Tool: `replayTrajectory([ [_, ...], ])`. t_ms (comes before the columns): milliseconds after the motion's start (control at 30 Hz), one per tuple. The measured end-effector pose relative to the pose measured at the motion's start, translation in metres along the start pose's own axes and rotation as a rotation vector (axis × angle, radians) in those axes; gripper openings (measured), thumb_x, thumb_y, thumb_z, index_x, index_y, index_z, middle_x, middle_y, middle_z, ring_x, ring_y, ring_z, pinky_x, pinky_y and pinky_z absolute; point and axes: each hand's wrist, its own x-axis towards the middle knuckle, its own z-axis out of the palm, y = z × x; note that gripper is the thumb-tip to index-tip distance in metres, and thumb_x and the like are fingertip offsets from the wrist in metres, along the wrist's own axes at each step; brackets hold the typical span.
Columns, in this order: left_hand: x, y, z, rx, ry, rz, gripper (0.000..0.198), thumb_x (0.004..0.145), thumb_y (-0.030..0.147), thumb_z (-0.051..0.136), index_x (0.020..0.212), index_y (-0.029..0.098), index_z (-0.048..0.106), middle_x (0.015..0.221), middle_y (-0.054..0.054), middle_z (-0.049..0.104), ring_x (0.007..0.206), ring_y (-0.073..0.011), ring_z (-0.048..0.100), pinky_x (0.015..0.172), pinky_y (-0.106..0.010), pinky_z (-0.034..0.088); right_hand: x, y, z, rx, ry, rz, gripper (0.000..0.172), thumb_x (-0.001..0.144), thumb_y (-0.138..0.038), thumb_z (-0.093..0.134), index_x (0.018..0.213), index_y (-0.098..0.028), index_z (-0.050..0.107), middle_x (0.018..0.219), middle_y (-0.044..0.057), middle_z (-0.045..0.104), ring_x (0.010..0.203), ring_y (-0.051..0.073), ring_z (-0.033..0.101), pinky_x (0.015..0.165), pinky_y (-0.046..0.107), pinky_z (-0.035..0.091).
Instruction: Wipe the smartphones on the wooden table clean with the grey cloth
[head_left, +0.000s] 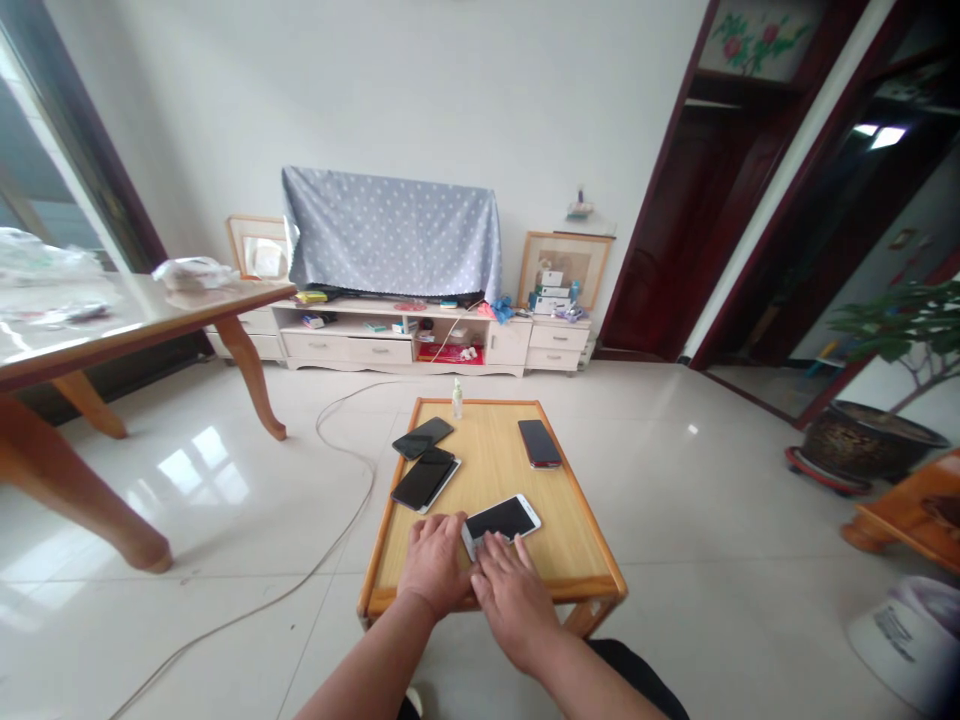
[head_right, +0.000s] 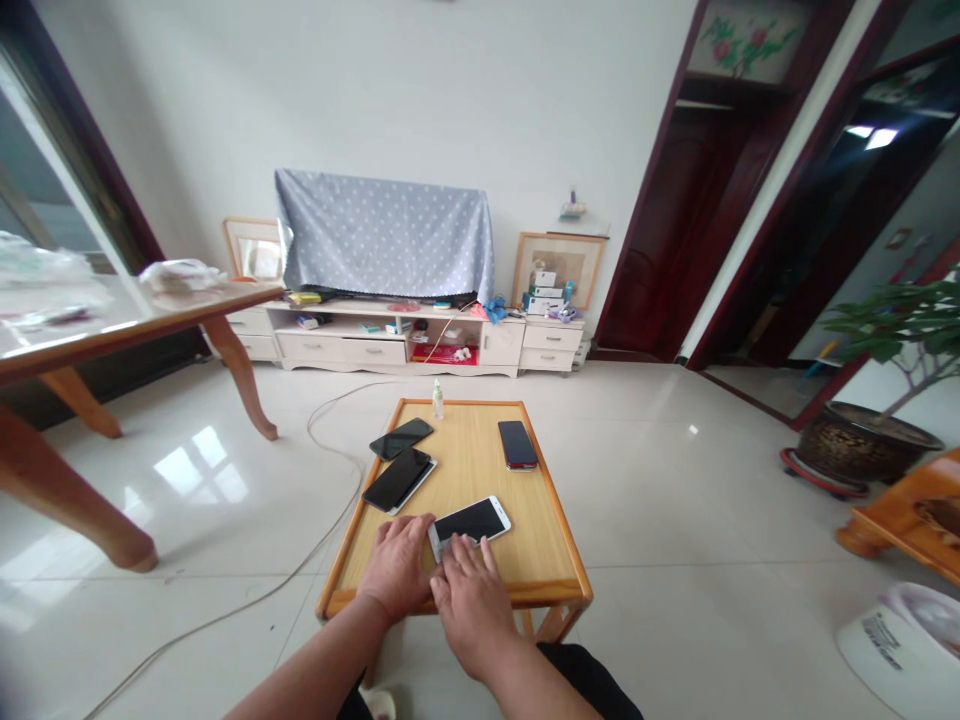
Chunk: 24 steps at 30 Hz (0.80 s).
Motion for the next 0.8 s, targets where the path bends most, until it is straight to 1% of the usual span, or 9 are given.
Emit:
replayTrajectory([
  [67,-0.001,0.001,-0.001,0.007,0.002,-0.006,0.055,0.073,0.041,0.064,0.125,0.024,0.055,0.119,-0.008,0.067,0.12,-0.0297,0.051,0.107,-0.043,0.028,0.003,0.005,-0.002,0.001,0.006,0.012,0.053,0.107,-0.04,0.018,0.146,-0.022,0.05,0.154,0.008,0.044,0.146,0.022,0.034,0.123,0.051,0.005],
  [167,-0.001,0.001,-0.003,0.018,0.01,-0.005,0.06,0.071,0.041,0.065,0.126,0.023,0.054,0.121,-0.008,0.066,0.12,-0.0298,0.051,0.109,-0.042,0.027,0.015,0.019,-0.008,-0.075,0.071,0.239,0.056,0.107,-0.042,0.018,0.145,-0.017,0.051,0.152,0.012,0.046,0.146,0.026,0.034,0.122,0.055,0.004],
  [233,-0.002,0.001,-0.003,0.016,0.011,-0.002,0.06,0.071,0.041,0.064,0.127,0.023,0.053,0.12,-0.008,0.066,0.119,-0.0295,0.051,0.108,-0.042,0.027,0.02,0.018,-0.007,-0.096,0.092,0.321,0.058,0.106,-0.045,0.02,0.145,-0.014,0.051,0.152,0.015,0.045,0.146,0.027,0.033,0.122,0.055,0.007],
  [433,-0.002,-0.004,0.001,0.026,-0.024,0.001,0.063,0.07,0.035,0.061,0.131,0.021,0.05,0.121,-0.009,0.065,0.118,-0.0287,0.052,0.105,-0.041,0.028,0.014,-0.014,0.006,0.058,0.002,-0.02,0.054,0.107,-0.045,0.02,0.149,-0.024,0.046,0.154,0.005,0.043,0.147,0.021,0.032,0.124,0.047,0.007],
  [500,-0.002,-0.005,0.001,0.023,-0.006,0.004,0.061,0.072,0.037,0.06,0.13,0.022,0.05,0.121,-0.009,0.065,0.118,-0.029,0.052,0.105,-0.042,0.028,0.02,-0.005,0.001,0.032,0.011,0.037,0.054,0.107,-0.045,0.019,0.147,-0.024,0.049,0.153,0.006,0.045,0.146,0.022,0.034,0.123,0.05,0.005],
  [600,-0.003,-0.005,0.001,0.013,0.026,0.011,0.063,0.071,0.043,0.062,0.129,0.022,0.052,0.12,-0.009,0.066,0.119,-0.0299,0.051,0.107,-0.042,0.027,0.034,0.015,-0.006,-0.071,0.075,0.266,0.057,0.106,-0.046,0.021,0.145,-0.019,0.052,0.153,0.011,0.045,0.145,0.027,0.034,0.122,0.055,0.004],
  [667,-0.003,-0.005,0.002,0.012,0.034,0.009,0.065,0.07,0.043,0.063,0.13,0.022,0.052,0.12,-0.01,0.066,0.118,-0.03,0.051,0.107,-0.042,0.027,0.04,0.015,-0.006,-0.093,0.09,0.332,0.058,0.106,-0.047,0.02,0.143,-0.017,0.054,0.152,0.013,0.045,0.146,0.028,0.033,0.121,0.056,0.007],
  [733,-0.003,-0.006,0.004,0.013,0.043,-0.006,0.064,0.073,0.042,0.06,0.132,0.02,0.05,0.12,-0.01,0.067,0.119,-0.0296,0.052,0.107,-0.042,0.027,0.04,0.003,-0.002,-0.046,0.058,0.239,0.057,0.106,-0.045,0.02,0.142,-0.018,0.056,0.151,0.012,0.047,0.145,0.027,0.034,0.122,0.053,0.012],
  [800,-0.004,-0.008,0.006,0.014,0.036,0.0,0.067,0.075,0.043,0.058,0.137,0.019,0.048,0.124,-0.011,0.066,0.12,-0.0297,0.052,0.108,-0.043,0.027,0.037,-0.014,0.002,0.039,0.012,0.058,0.053,0.106,-0.041,0.021,0.146,-0.021,0.051,0.151,0.009,0.048,0.144,0.024,0.037,0.122,0.048,0.016],
])
